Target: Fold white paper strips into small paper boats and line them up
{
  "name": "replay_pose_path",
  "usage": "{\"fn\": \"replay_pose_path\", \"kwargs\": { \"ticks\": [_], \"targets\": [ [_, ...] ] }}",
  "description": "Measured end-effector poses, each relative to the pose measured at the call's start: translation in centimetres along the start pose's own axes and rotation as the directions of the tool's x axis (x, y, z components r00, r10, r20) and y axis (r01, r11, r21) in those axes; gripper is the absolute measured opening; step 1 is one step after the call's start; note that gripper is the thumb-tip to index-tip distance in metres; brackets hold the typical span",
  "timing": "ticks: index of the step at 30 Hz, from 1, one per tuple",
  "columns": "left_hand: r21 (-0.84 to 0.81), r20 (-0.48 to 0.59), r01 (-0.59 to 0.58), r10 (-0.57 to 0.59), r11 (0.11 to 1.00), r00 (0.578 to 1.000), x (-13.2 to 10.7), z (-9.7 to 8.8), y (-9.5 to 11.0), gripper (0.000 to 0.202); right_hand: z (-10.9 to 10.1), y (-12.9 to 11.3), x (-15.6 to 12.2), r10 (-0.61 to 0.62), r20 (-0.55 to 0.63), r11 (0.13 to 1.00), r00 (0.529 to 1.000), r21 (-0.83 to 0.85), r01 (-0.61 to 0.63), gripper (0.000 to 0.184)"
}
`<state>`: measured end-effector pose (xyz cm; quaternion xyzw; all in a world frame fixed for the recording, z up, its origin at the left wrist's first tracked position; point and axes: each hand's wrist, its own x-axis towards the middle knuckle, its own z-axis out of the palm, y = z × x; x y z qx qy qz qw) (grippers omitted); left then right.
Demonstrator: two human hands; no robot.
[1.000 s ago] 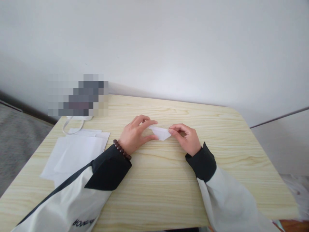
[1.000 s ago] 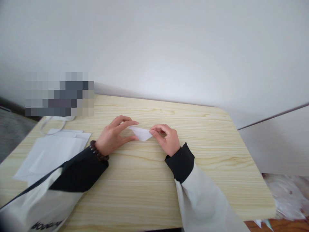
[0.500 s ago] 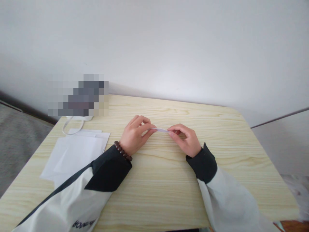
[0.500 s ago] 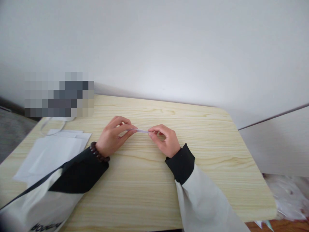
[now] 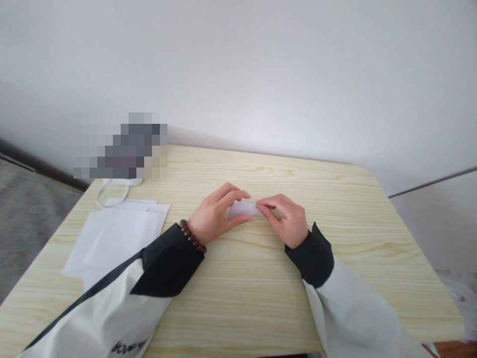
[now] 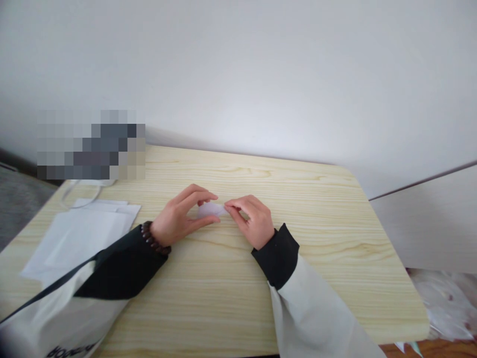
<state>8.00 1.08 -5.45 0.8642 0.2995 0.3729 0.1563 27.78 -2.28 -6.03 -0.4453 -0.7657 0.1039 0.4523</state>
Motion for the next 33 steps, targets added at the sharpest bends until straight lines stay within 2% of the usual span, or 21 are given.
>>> {"fn": "replay_pose_path", "kwargs": {
  "ticks": [5, 13, 19, 24, 33],
  "targets": [
    [-0.023, -0.010, 0.047, -0.047, 0.999, 0.999, -0.04, 0.31, 0.04, 0.017, 0.02, -0.15, 0.08, 0.043, -0.001, 0.999, 0.999, 0.000, -0.043, 0.005],
    [0.023, -0.017, 0.053, -0.052, 0.998, 0.998, -0.11, 0.42, -0.03, 0.005, -0.10, -0.10, -0.12, 0.219, 0.050, 0.969, 0.974, 0.103, -0.223, 0.010],
    [0.135, -0.032, 0.046, -0.042, 0.990, 0.999, -0.07, 0.09, -0.01, 0.003, -0.10, -0.12, 0.01, 0.202, 0.080, 0.968, 0.976, 0.134, -0.212, 0.009],
    [0.149, -0.022, -0.002, 0.006, 0.989, 1.000, 0.16, 0.00, -0.15, 0.006, -0.02, -0.16, 0.00, 0.175, 0.050, 0.979, 0.983, 0.098, -0.179, 0.006],
    [0.142, 0.020, 0.000, -0.003, 0.990, 1.000, 0.03, 0.07, -0.44, 0.010, 0.02, -0.03, -0.08, 0.131, 0.023, 0.990, 0.991, 0.053, -0.132, 0.005]
  ]
}}
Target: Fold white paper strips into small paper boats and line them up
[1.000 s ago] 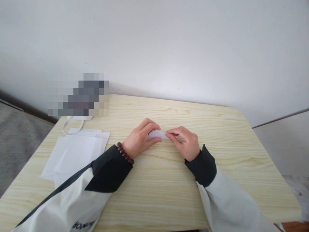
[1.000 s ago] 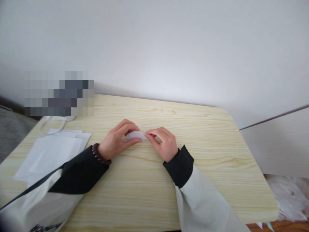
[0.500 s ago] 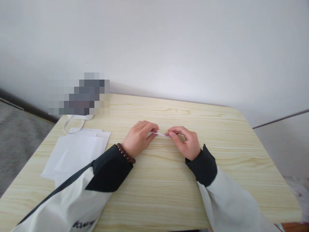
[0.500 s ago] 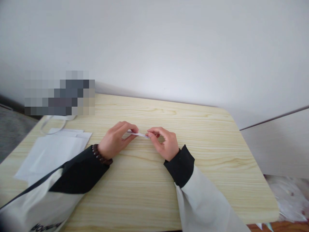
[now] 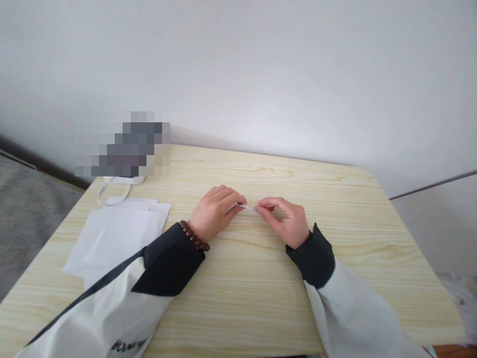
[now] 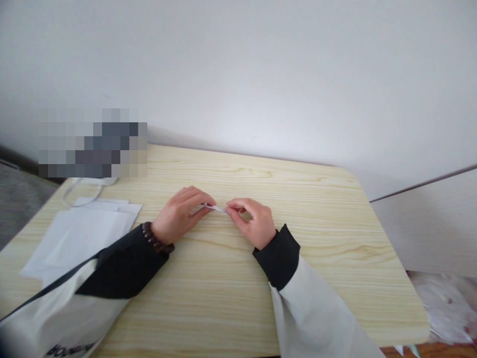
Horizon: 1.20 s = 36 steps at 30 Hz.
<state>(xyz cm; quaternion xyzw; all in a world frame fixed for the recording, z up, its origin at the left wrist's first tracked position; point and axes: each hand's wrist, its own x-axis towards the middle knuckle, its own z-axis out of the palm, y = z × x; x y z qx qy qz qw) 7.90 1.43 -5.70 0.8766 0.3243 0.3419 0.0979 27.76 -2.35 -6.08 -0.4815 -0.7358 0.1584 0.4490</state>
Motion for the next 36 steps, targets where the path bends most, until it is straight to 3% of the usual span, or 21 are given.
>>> {"fn": "replay_pose_path", "kwargs": {
  "ticks": [9, 13, 18, 30, 36],
  "targets": [
    [0.163, 0.050, -0.164, 0.158, 0.973, 0.986, 0.10, -0.16, 0.70, 0.014, 0.24, 0.42, -0.01, 0.140, -0.020, 0.990, 0.990, 0.029, -0.140, 0.006],
    [0.191, 0.083, -0.170, 0.156, 0.967, 0.984, -0.02, -0.14, 0.72, 0.016, 0.37, 0.79, -0.03, 0.266, 0.003, 0.945, 0.964, 0.198, -0.262, 0.008],
    [0.194, 0.017, -0.119, 0.118, 0.974, 0.993, -0.07, 0.10, 0.56, 0.011, 0.49, 0.92, 0.15, 0.370, 0.091, 0.837, 0.925, 0.399, -0.374, 0.016],
    [0.143, 0.074, -0.144, 0.134, 0.979, 0.988, 0.06, 0.19, 0.74, 0.012, 0.46, 0.89, 0.30, 0.390, 0.141, 0.788, 0.910, 0.460, -0.409, 0.019],
    [0.110, 0.061, -0.120, 0.114, 0.987, 0.992, -0.13, 0.41, 0.55, 0.018, 0.41, 0.90, 0.15, 0.372, 0.155, 0.825, 0.915, 0.397, -0.402, 0.016]
  ]
}}
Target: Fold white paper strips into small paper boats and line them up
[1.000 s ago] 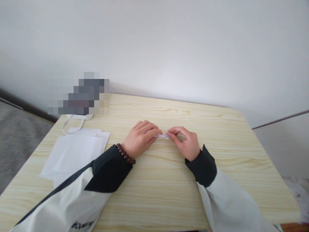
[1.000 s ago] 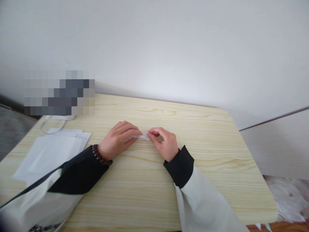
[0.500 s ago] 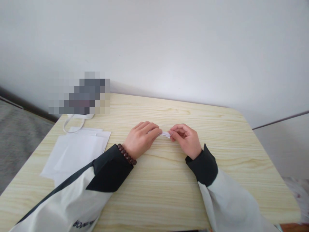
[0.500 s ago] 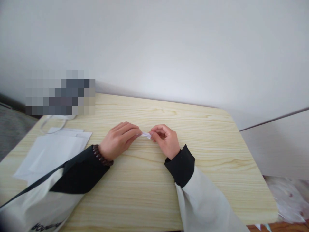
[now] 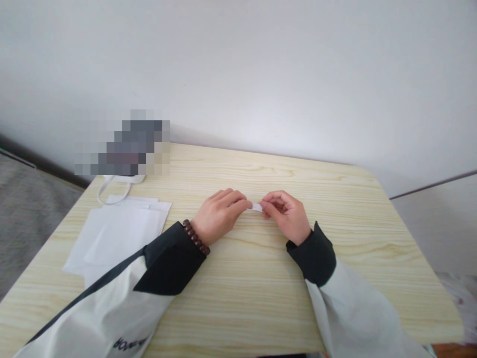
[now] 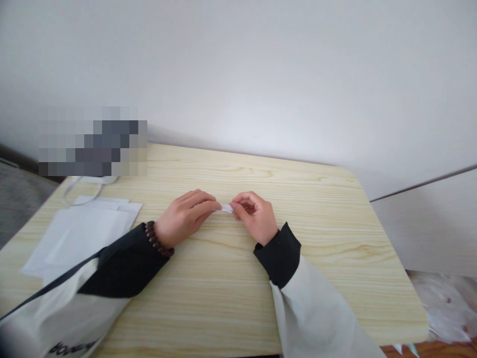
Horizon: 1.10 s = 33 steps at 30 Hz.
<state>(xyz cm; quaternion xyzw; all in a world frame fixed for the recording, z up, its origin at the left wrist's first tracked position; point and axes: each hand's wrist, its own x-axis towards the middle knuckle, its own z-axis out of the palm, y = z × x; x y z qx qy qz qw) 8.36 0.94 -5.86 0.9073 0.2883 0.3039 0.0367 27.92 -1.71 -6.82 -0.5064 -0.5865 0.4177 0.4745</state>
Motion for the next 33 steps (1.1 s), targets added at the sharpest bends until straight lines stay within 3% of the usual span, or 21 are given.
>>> {"fn": "replay_pose_path", "kwargs": {
  "ticks": [5, 11, 17, 33],
  "targets": [
    [-0.221, -0.044, 0.141, -0.154, 0.965, 0.987, 0.1, -0.1, 0.1, 0.018, -0.1, 0.2, -0.3, -0.151, 0.040, 0.987, 0.988, -0.043, 0.153, 0.013],
    [-0.426, -0.017, 0.327, -0.369, 0.844, 0.929, 0.4, -0.7, 0.5, 0.016, -0.2, -0.1, -0.5, -0.325, 0.061, 0.923, 0.944, -0.198, 0.331, 0.013],
    [-0.531, 0.075, 0.355, -0.375, 0.770, 0.924, 0.5, -0.8, 0.9, 0.019, -0.2, -0.5, -0.6, -0.392, 0.066, 0.871, 0.917, -0.295, 0.394, 0.016],
    [-0.537, 0.108, 0.361, -0.362, 0.763, 0.926, 0.6, -0.8, 0.8, 0.020, -0.2, -0.3, -0.7, -0.463, -0.003, 0.820, 0.886, -0.380, 0.427, 0.017]
  ]
}}
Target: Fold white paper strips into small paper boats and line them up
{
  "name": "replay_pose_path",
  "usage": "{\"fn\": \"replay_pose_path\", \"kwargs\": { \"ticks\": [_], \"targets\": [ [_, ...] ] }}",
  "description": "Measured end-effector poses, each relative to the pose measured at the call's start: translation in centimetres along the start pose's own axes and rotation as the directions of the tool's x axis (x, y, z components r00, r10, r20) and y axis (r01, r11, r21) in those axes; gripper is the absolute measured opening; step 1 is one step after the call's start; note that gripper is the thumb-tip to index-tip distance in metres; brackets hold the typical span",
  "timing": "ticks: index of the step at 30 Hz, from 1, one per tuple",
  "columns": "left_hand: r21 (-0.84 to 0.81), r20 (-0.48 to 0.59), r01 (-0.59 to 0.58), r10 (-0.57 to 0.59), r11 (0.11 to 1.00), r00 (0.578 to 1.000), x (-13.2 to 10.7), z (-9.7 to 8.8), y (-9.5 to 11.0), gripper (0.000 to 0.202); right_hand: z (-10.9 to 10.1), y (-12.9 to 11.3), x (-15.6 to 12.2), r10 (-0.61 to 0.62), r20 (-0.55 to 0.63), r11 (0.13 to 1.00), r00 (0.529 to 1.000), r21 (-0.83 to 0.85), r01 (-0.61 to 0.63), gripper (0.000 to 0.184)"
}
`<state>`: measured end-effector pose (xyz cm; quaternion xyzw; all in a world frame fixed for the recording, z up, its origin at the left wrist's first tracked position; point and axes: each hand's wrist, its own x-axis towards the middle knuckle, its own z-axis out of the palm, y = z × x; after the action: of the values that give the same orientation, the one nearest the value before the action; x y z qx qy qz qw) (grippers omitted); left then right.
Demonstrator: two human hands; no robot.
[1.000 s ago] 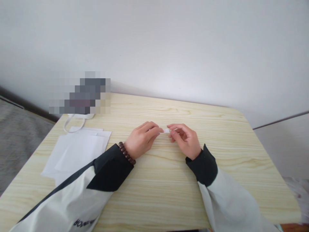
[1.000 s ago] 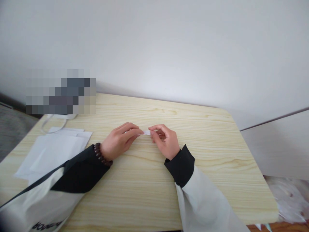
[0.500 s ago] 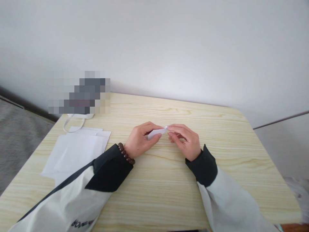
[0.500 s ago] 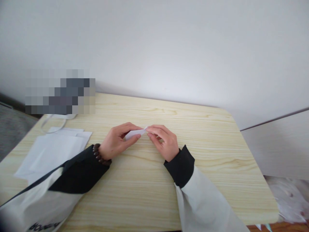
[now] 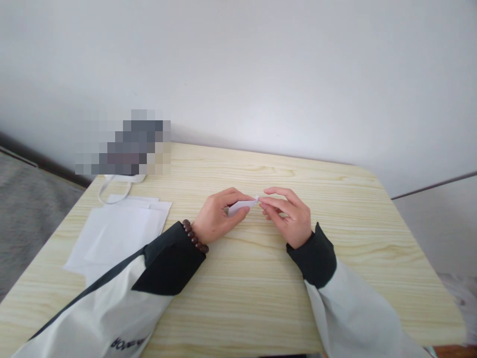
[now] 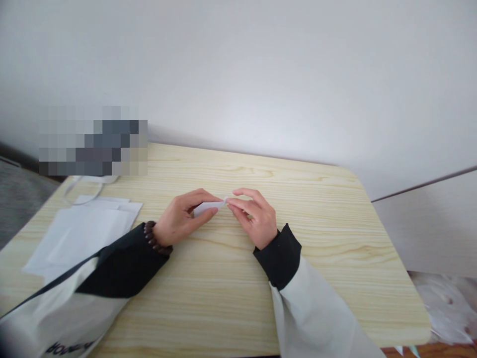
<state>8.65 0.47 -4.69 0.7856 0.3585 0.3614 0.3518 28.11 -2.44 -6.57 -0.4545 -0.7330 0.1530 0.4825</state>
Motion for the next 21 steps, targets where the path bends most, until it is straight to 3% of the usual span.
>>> {"fn": "replay_pose_path", "kwargs": {
  "ticks": [7, 21],
  "targets": [
    [0.014, 0.014, -0.015, 0.015, 1.000, 1.000, 0.00, 0.03, 0.04, 0.018, 0.23, -0.04, 0.34, -0.062, 0.025, 0.997, 0.998, -0.051, 0.063, 0.011],
    [0.167, -0.002, -0.208, 0.211, 0.964, 0.977, -0.06, 0.29, -0.88, 0.016, 0.14, 0.48, 0.10, -0.033, 0.158, 0.984, 0.987, -0.167, 0.060, 0.008]
  ]
}}
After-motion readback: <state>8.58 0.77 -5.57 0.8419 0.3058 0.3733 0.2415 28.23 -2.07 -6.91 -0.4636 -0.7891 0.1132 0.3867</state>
